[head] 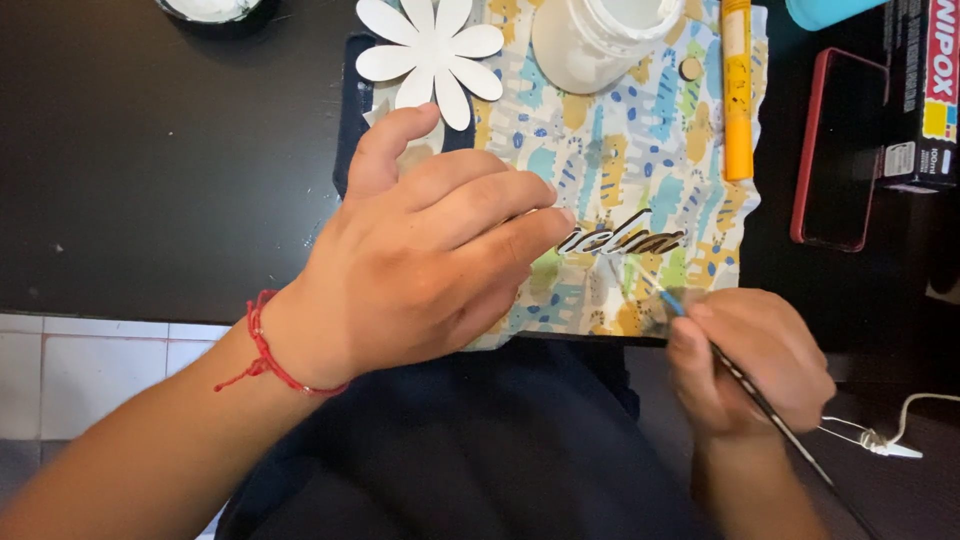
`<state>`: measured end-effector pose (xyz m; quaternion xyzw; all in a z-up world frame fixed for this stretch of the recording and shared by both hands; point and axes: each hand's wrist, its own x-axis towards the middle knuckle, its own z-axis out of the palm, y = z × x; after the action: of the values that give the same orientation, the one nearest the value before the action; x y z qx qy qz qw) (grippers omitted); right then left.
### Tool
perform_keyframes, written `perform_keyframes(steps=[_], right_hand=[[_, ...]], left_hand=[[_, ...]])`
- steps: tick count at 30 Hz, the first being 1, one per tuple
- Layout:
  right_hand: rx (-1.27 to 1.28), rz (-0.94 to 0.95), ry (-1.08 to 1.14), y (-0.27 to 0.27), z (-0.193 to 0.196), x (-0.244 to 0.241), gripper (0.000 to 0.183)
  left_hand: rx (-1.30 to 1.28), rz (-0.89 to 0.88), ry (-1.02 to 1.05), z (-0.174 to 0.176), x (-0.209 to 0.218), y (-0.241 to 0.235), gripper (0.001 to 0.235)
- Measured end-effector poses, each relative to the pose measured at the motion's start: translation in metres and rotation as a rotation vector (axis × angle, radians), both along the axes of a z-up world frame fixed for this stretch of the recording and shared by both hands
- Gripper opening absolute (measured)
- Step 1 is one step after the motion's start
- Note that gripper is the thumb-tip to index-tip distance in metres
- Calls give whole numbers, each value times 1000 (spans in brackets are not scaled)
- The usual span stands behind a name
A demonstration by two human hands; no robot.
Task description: The person paints the cursive name 'Amelia' on a wooden cutout using a small brush and white paint. They dip the brush into a container of paint and carefully apply it to the letters, occasionally checking a reference image on a smartphone.
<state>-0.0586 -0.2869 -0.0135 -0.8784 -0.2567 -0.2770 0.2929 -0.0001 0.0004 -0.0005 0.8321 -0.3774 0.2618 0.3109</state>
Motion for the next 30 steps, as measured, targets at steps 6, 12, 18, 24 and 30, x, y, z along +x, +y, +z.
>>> perform_keyframes(steps=[6, 12, 18, 24, 30], right_hand=[[9, 43, -37, 2, -3, 5, 19], [-150, 56, 67, 13, 9, 6, 12], [-151, 45, 77, 13, 6, 5, 7], [-143, 50, 55, 17, 6, 5, 10], [-145, 20, 56, 19, 11, 3, 8]], left_hand=[[0, 13, -12, 1, 0, -1, 18], [3, -4, 2, -1, 0, 0, 19], [-4, 4, -17, -1, 0, -1, 19], [3, 5, -23, 0, -1, 0, 18], [-10, 6, -25, 1, -1, -1, 18]])
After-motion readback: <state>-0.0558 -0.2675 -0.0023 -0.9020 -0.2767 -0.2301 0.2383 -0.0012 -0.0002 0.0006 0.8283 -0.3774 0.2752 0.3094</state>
